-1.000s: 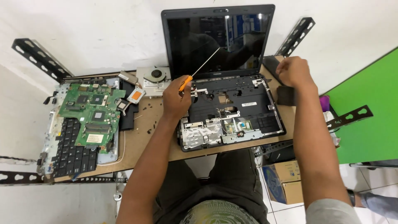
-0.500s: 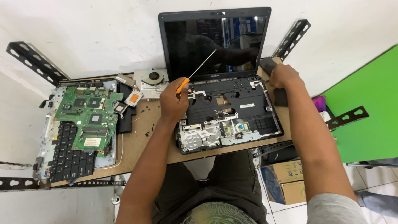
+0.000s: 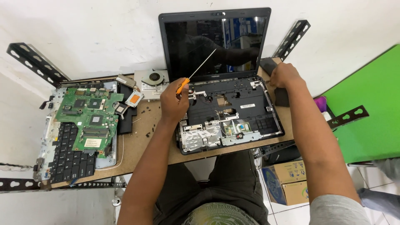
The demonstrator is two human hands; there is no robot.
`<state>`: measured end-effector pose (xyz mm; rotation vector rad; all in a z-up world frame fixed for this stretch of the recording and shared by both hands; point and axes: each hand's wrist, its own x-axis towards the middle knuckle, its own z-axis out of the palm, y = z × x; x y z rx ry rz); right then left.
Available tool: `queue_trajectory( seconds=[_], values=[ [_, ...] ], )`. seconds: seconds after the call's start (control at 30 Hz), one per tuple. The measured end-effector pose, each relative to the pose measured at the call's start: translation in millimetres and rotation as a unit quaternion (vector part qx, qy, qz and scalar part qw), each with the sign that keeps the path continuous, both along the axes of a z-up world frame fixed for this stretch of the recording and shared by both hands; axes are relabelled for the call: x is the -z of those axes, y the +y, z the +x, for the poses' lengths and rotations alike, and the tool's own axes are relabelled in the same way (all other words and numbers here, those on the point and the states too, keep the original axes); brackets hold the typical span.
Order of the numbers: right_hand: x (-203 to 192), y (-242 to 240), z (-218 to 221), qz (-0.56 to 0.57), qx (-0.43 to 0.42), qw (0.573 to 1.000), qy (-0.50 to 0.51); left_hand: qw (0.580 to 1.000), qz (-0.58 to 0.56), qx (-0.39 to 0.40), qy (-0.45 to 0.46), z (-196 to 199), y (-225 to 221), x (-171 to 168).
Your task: Checking and adjusting internal connections and components of a disassembled laptop using a screwdriver.
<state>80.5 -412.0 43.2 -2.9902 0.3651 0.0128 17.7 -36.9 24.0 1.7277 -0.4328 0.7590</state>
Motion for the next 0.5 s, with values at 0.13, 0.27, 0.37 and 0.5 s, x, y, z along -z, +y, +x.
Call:
queue_trajectory(
  seconds=[0.13,0.27,0.37,0.5],
  values=[
    [10.9,-18.8,12.3,0.001,0.003,1.0,-0.02,1.0,0.002,0.001,-0.001,1.8,1.3,0.8],
    [-7.9,-3.5,0.8,0.003,0.0,0.999,-0.033,1.0,0.005,-0.006,-0.005,1.9,0.6,0.6],
    [-17.5,-1.4,-2.8,0.013,0.003,0.999,-0.049,1.0,-0.001,-0.002,-0.008,-0.4,-0.8,-3.3],
    [-43.4,27.8,-19.7,0.045,-0.041,0.996,-0.063,1.0,-0.002,-0.011,-0.015,0.7,0.9,-3.3]
  ],
)
